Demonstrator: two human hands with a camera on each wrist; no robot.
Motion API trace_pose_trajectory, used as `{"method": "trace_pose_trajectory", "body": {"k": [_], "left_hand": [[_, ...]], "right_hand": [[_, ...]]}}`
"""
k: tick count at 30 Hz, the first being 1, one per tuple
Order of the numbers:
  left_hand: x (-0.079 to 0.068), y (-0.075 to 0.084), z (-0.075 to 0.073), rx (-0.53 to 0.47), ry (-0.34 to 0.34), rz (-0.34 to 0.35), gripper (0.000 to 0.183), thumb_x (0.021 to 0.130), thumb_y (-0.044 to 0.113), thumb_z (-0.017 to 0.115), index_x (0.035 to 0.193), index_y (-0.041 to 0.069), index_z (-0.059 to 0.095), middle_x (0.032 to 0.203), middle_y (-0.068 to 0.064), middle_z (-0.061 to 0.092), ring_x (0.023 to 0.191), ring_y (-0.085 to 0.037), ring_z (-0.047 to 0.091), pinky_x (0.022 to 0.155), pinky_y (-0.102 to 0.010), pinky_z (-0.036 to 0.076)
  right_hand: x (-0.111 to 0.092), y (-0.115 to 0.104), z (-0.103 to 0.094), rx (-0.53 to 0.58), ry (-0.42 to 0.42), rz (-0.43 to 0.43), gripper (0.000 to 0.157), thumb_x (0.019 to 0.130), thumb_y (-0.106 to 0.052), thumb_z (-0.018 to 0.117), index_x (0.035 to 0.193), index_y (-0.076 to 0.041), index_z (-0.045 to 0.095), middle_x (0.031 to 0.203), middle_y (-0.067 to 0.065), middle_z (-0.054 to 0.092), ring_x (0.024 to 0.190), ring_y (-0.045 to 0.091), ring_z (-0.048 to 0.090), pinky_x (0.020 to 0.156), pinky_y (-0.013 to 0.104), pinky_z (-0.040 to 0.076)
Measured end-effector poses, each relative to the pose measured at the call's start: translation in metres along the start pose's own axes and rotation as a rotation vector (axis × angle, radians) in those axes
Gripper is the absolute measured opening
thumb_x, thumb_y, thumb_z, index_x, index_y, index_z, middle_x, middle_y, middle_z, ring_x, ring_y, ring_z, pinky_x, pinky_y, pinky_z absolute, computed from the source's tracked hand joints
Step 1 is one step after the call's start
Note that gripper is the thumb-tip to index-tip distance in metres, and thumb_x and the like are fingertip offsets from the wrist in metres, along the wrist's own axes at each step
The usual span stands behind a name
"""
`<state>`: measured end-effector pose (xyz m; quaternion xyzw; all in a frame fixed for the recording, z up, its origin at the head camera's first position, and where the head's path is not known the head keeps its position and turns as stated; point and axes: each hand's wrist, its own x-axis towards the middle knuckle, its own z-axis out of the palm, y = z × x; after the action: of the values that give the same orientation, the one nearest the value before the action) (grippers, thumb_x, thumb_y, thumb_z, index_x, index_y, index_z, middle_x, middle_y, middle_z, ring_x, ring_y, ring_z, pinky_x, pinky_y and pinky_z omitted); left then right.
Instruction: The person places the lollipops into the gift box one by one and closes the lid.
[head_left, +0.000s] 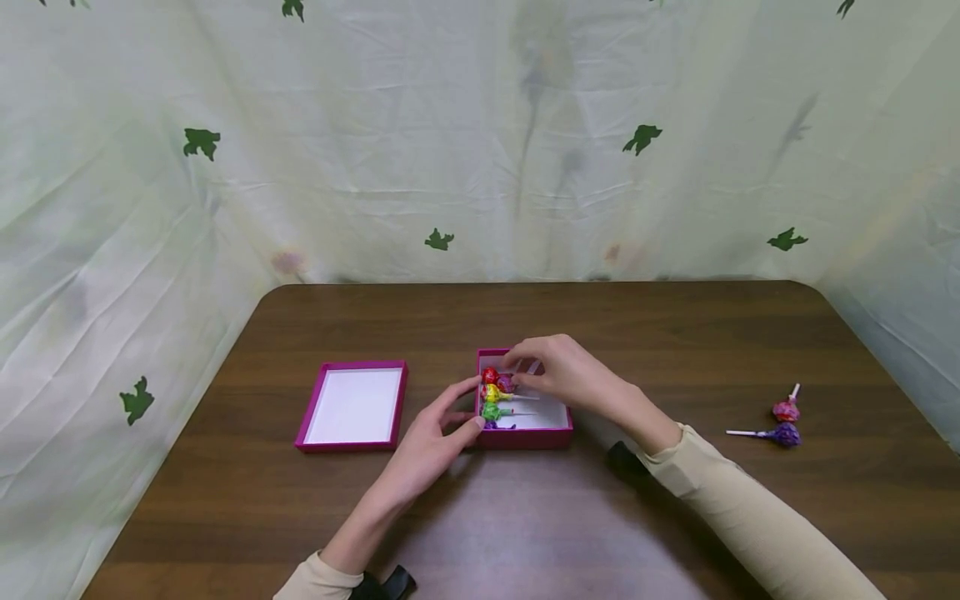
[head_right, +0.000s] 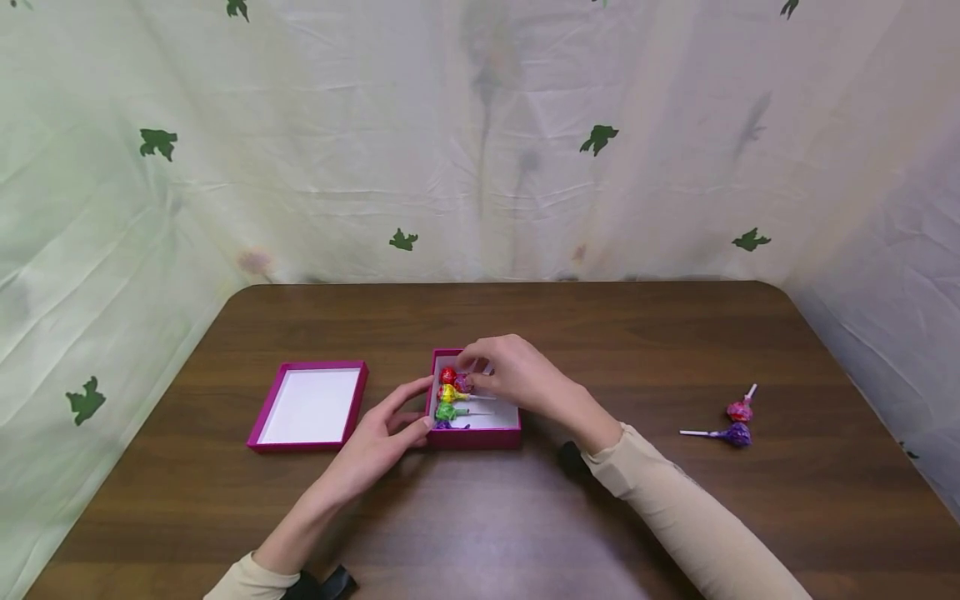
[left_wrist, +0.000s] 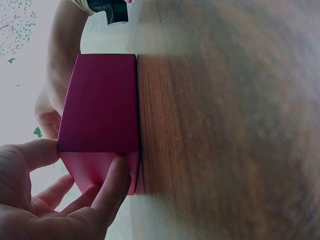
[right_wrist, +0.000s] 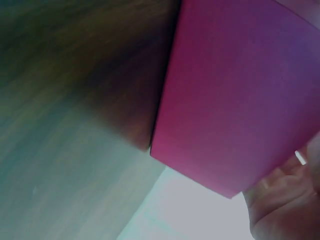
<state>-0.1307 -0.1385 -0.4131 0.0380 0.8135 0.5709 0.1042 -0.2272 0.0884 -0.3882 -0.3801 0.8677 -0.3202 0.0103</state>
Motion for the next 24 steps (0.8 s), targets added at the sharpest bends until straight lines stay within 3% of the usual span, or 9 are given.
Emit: {"method": "trace_pose_trajectory", "body": {"k": [9, 16, 24], "left_hand": [[0.001, -0.002, 0.000, 0.013, -0.011, 0.011, 0.055, 0.095, 0.025, 0.065, 0.146, 0.030, 0.046, 0.147, -0.001, 0.045, 0.121, -0.027, 0.056, 0.089, -0.047, 0.051], [0.001, -0.002, 0.000, -0.002, -0.012, 0.004, 0.055, 0.095, 0.027, 0.066, 0.146, 0.032, 0.046, 0.148, -0.001, 0.043, 0.122, -0.028, 0.055, 0.089, -0.045, 0.052], [0.002, -0.003, 0.000, -0.003, -0.011, 0.002, 0.055, 0.095, 0.025, 0.065, 0.146, 0.031, 0.046, 0.149, -0.002, 0.042, 0.122, -0.029, 0.054, 0.089, -0.045, 0.052]], "right_hand": [[-0.029, -0.014, -0.017, 0.063, -0.008, -0.070, 0.024, 0.086, -0.009, 0.075, 0.109, -0.013, 0.072, 0.100, -0.002, 0.070, 0.085, 0.004, 0.061, 0.073, 0.036, 0.055], [-0.061, -0.024, -0.033, 0.024, -0.039, -0.074, 0.028, 0.087, -0.013, 0.076, 0.113, -0.020, 0.069, 0.102, -0.012, 0.066, 0.083, 0.002, 0.061, 0.070, 0.032, 0.054], [-0.098, -0.019, -0.048, -0.077, 0.009, -0.132, 0.035, 0.084, -0.014, 0.079, 0.115, -0.024, 0.067, 0.111, -0.014, 0.063, 0.096, 0.007, 0.061, 0.077, 0.031, 0.053]]}}
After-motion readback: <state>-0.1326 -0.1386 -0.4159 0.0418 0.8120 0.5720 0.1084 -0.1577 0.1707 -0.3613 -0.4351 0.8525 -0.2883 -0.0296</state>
